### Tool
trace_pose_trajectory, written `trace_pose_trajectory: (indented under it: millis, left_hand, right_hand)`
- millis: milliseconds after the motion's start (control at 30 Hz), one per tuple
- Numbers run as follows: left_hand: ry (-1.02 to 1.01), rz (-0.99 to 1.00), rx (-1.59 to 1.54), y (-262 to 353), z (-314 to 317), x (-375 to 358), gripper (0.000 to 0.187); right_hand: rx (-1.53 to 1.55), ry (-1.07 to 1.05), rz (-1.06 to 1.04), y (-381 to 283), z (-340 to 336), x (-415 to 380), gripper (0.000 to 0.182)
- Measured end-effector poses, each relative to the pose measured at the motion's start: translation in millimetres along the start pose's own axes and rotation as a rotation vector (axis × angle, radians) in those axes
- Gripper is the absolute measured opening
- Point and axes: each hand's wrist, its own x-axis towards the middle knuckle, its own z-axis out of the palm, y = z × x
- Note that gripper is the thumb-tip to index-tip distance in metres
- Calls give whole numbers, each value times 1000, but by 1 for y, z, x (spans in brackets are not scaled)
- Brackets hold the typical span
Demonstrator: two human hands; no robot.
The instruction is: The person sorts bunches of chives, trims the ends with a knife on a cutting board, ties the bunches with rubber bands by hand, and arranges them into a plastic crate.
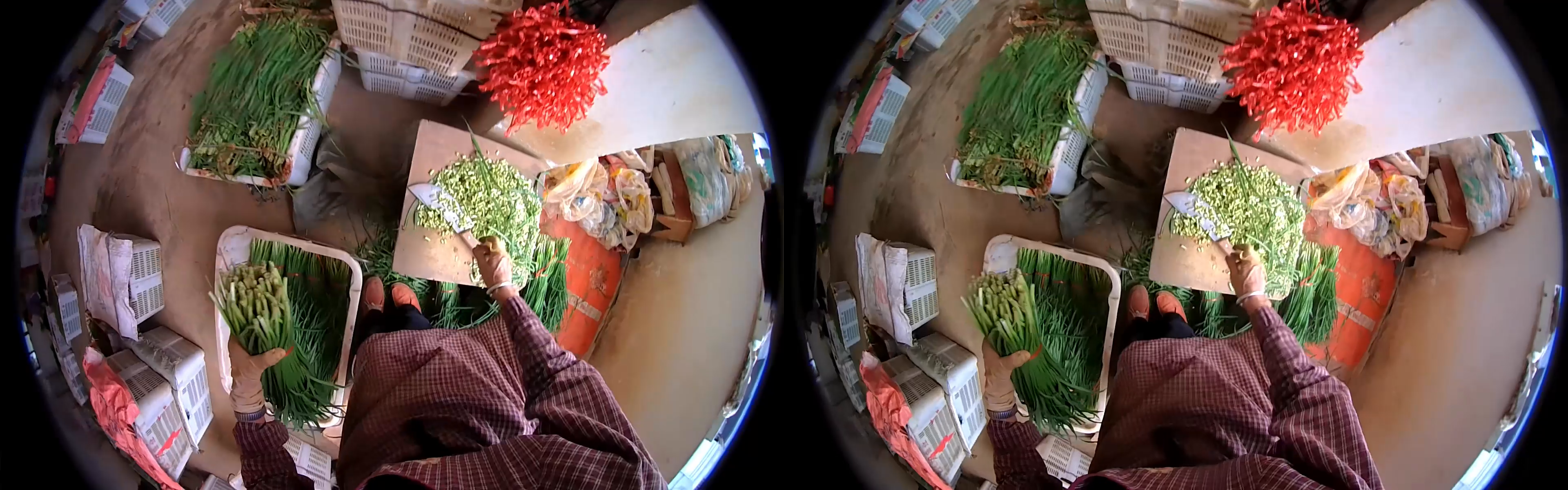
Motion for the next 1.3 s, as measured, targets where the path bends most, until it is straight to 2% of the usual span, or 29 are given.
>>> trace_pose_trajectory:
  millis: [33,67,100,133,200,233,267,333,367,400,467,600,633,700,800,833,900,967,1000,1067,1133,1167,1200,1267,1300]
  left_hand:
    - [-109,-188,23,12,10,5,85]
    - [-199,-192,91,7,15,9,86]
    - [-200,-209,53,7,28,14,85]
    - [-200,-228,15,4,42,20,84]
    - [-255,-267,33,-7,53,30,85]
    - [-294,-302,39,-13,58,34,86]
    - [-303,-309,54,-15,62,38,86]
    - [-355,-318,205,-17,73,48,88]
    - [-346,-372,80,-16,83,52,91]
    - [-350,-375,92,-15,90,56,91]
    - [-392,-367,235,-11,101,64,93]
    - [-406,-286,372,-11,123,72,95]
    - [-395,-251,379,-13,128,72,97]
    - [-390,-232,429,-16,138,74,98]
    - [-386,-190,550,-6,158,80,101]
    - [-387,-188,558,-2,166,82,102]
    - [-398,-167,637,4,178,88,103]
    - [-417,-139,726,1,190,98,103]
    - [-439,-110,805,-2,195,104,102]
    - [-482,-37,814,-8,211,118,105]
    - [-474,49,924,-15,233,130,106]
    - [-494,34,984,-21,243,138,106]
    - [-498,133,1030,-29,253,146,106]
    - [-487,180,1090,-32,281,159,105]
    - [-470,213,1124,-34,295,163,105]
  right_hand:
    - [-103,58,-70,39,11,13,38]
    - [-204,119,-144,69,26,23,39]
    - [-292,95,-87,70,29,28,44]
    - [-240,63,-39,71,35,30,46]
    - [-356,16,-144,72,47,34,49]
    - [-390,80,-204,84,59,40,46]
    - [-384,144,-183,95,69,49,40]
    - [-374,116,-222,87,61,47,28]
    - [-350,131,-274,84,57,46,28]
    - [-317,153,-290,89,56,47,30]
    - [-193,65,-249,99,47,42,31]
    - [38,38,-85,78,31,12,31]
    - [205,14,-9,71,30,1,36]
    - [312,-93,-46,76,43,-18,41]
    - [331,-299,-212,75,75,-33,45]
    - [145,-393,-249,75,74,-31,47]
    - [292,-499,-126,71,81,-19,48]
    - [279,-461,-133,89,95,-3,47]
    - [203,-380,-222,104,98,6,46]
    - [86,-445,-75,103,71,24,43]
    - [182,-282,23,109,49,36,41]
    - [112,-251,5,118,40,44,41]
    - [73,-162,-61,125,34,47,45]
    - [209,-152,49,115,14,44,46]
    - [371,-140,190,108,8,38,44]
